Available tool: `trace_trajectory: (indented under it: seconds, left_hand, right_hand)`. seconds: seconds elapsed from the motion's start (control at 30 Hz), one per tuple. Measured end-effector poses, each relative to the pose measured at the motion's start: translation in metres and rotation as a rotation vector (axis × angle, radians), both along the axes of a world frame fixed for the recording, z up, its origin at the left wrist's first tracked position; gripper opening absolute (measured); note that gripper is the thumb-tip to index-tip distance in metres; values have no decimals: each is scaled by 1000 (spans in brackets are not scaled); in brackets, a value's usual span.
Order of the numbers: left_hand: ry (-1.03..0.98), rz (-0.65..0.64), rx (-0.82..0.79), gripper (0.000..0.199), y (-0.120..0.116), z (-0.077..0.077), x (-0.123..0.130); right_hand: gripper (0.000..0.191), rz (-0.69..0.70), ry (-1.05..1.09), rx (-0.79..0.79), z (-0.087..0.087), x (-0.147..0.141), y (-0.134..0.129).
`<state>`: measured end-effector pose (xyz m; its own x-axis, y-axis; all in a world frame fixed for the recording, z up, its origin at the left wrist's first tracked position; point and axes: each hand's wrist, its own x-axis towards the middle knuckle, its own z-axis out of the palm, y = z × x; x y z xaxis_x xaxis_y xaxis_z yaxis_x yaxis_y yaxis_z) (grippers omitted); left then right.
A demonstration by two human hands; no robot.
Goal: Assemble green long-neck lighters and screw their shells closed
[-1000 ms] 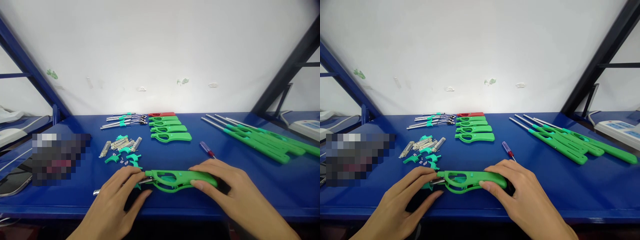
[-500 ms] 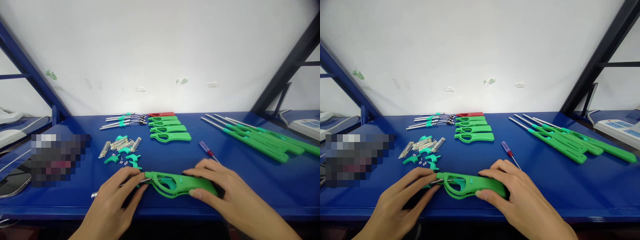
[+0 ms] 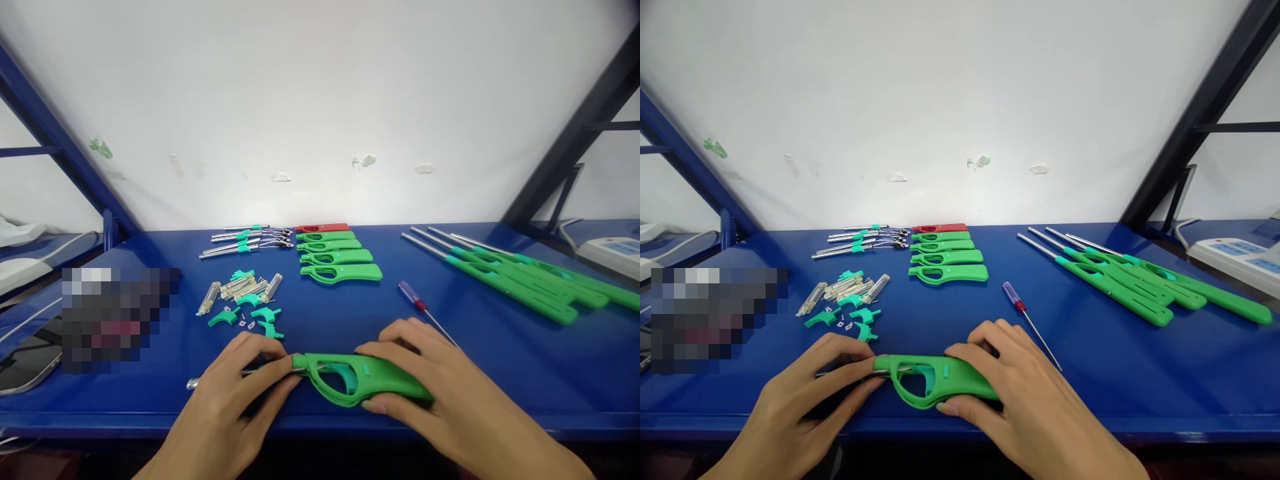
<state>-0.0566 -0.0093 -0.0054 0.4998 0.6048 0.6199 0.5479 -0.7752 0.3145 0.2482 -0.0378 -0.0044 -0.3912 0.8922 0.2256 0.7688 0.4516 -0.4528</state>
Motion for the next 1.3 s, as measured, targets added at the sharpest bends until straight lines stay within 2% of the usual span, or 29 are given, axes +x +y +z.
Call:
trace_trajectory:
  seconds: [0.13, 0.3, 0.43, 0.77, 1.0, 1.3]
  left_hand:
    - [-20, -29, -10, 24, 1, -3, -1]
    - [-29, -36, -25, 23, 3, -4, -2]
    - [-40, -46, -40, 26, 2, -1, -1]
    - [-30, -41, -26, 35, 1, -9, -4]
    - [-45, -40, -11, 35, 3, -6, -2]
    - [-45, -36, -37, 28, 2, -3, -1]
  right_hand:
    - [44, 47, -67, 195, 1, -21, 1]
    - [40, 87, -61, 183, 13, -44, 5]
    - [34, 118, -34, 170, 15, -43, 8]
    - [47, 236, -57, 378, 9, -30, 11]
    - [45, 245, -12, 333, 12, -29, 10]
    - [41, 130, 56, 214, 9, -32, 9]
